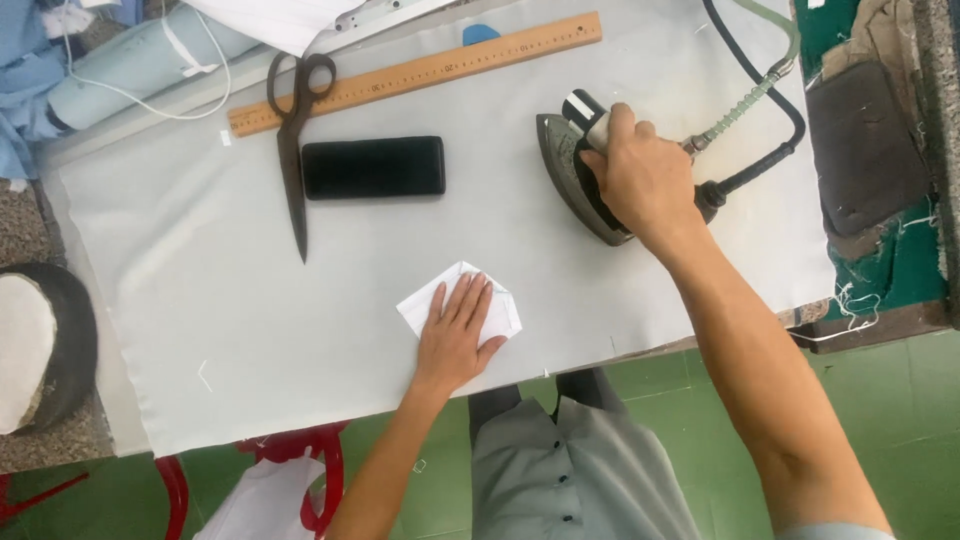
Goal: The person irons a small white fabric piece, then cuts a blue fabric piece using shears. They retrieve a larger white fabric from a basket, iron it, and use a ruler and pencil to mark lines on the fabric.
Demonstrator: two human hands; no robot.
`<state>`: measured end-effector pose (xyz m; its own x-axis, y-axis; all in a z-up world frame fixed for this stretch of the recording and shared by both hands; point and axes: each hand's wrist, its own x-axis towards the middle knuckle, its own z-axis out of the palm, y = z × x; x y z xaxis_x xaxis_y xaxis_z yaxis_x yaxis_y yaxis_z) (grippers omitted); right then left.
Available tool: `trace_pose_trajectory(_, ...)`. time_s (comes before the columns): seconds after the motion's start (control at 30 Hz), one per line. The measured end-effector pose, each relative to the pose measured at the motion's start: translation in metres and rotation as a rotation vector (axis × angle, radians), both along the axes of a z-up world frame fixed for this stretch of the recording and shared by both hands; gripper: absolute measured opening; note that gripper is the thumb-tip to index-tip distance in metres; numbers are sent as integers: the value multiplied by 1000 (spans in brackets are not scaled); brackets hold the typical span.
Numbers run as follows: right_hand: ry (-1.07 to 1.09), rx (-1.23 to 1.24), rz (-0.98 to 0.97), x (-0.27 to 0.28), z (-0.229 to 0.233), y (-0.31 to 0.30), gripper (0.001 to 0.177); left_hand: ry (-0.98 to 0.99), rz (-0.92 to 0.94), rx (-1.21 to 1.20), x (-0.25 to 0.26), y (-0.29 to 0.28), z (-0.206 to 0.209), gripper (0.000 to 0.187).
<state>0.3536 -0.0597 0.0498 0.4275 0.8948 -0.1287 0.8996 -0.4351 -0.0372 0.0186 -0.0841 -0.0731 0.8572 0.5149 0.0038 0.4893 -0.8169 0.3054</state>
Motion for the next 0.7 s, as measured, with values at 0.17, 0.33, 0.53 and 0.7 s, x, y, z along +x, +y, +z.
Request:
trace_pose_trajectory(0.17,-37,28,71,-32,4,-44,48,19,-34,-14,-2,4,0,73)
trace_pose_trajectory(0.33,7,218,87,-57,22,-87,56,19,-68,-11,-4,8,4,75)
trace_pose_trajectory(0.53,-204,174,346,-57,27,-149,93,76,-72,-61,-3,12,11,80)
trace_pose_trajectory(0.7,-206,-35,370,-47,54,-134,62,35,-100,-46,3,19,7,81)
